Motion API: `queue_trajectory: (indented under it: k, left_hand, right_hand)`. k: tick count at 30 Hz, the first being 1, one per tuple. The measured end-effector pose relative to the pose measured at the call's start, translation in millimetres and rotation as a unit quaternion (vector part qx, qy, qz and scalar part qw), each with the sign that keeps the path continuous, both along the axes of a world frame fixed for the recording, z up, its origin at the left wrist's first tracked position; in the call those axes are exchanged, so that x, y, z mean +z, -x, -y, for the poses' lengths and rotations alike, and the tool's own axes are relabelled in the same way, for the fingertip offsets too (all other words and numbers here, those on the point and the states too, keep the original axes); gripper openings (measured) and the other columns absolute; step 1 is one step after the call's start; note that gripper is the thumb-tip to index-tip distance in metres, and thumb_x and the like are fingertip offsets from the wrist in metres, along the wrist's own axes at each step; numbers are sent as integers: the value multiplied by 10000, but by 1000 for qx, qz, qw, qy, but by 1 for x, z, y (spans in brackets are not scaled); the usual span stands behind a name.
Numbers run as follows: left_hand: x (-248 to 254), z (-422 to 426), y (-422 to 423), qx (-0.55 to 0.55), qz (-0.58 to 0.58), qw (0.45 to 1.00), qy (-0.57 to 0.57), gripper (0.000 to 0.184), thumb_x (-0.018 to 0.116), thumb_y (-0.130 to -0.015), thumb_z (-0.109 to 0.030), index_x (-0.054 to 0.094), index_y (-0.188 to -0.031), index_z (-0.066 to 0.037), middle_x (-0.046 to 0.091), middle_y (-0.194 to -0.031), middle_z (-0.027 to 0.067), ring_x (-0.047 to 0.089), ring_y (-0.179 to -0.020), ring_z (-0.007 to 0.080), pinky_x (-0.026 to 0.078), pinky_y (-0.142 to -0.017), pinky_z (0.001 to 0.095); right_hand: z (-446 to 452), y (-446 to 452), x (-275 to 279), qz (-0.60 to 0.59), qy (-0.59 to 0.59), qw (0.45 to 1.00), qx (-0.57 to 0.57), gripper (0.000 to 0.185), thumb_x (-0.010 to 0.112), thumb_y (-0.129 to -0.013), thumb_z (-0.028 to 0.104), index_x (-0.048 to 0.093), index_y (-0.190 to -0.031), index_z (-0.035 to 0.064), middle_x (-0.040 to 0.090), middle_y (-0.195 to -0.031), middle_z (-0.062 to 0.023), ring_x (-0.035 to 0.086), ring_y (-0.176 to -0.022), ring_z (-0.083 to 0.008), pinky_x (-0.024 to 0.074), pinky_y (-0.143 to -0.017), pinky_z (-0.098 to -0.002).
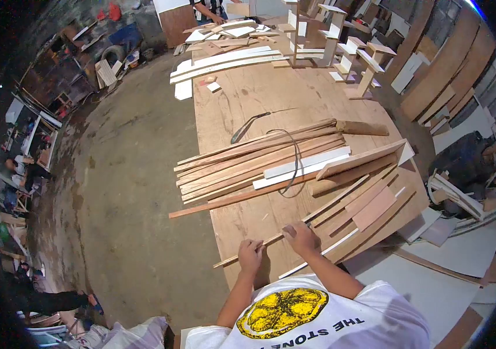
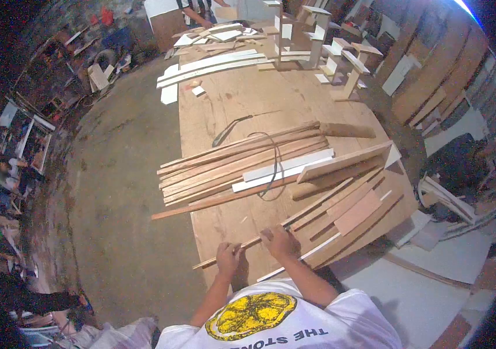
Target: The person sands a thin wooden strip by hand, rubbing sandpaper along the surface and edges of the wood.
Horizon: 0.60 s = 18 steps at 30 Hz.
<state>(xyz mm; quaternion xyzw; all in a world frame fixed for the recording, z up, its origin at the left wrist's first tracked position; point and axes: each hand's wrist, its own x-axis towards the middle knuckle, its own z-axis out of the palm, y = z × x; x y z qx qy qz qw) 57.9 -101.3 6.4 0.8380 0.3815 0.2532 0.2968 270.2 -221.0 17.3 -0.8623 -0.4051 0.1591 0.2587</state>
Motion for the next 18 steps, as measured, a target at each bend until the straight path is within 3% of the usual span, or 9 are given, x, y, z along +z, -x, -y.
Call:
queue_trajectory:
  k: [6, 9, 12, 14, 18]
  left_hand:
    - [9, -14, -1, -45, -46, 997, -52, 145, 895, -817, -187, 844, -946, -144, 683, -870, 73, 663, -886, 299, 535, -817, 458]
    - [16, -15, 1, -43, -29, 997, -57, 147, 895, -817, -185, 844, -949, -143, 678, -865, 68, 654, -882, 301, 529, -814, 457]
    - [13, -21, 4, -45, -30, 997, -47, 165, 899, -811, -181, 844, -961, -139, 685, -877, 62, 656, -900, 302, 530, -827, 456]
    - [6, -23, 9, -45, -32, 998, -26, 184, 904, -804, -181, 844, -972, -134, 696, -892, 63, 662, -919, 302, 534, -841, 457]
    - [9, -26, 15, -52, -33, 998, 19, 217, 910, -799, -195, 845, -992, -120, 716, -923, 77, 676, -957, 308, 544, -875, 457]
  right_hand:
    - [-5, -1, 6, 22, -35, 997, -61, 443, 779, -974, 479, 763, -1123, 62, 725, -1162, -195, 714, -1113, -445, 584, -932, -561]
    - [-11, 1, 36, 12, -16, 996, -84, 285, 847, -929, 294, 787, -1125, 97, 737, -1064, -168, 710, -1041, -406, 578, -903, -499]
    - [-12, 6, 13, 17, -92, 992, -84, 320, 849, -933, 321, 775, -1121, 73, 746, -1091, -172, 721, -1050, -413, 587, -904, -490]
    - [-11, 11, 19, 12, -45, 996, -70, 306, 845, -937, 315, 769, -1116, 79, 751, -1119, -178, 725, -1072, -410, 588, -907, -490]
    - [-20, 26, 84, -16, 59, 993, -101, 295, 817, -958, 339, 770, -1135, 108, 766, -1172, -171, 738, -1100, -401, 593, -900, -511]
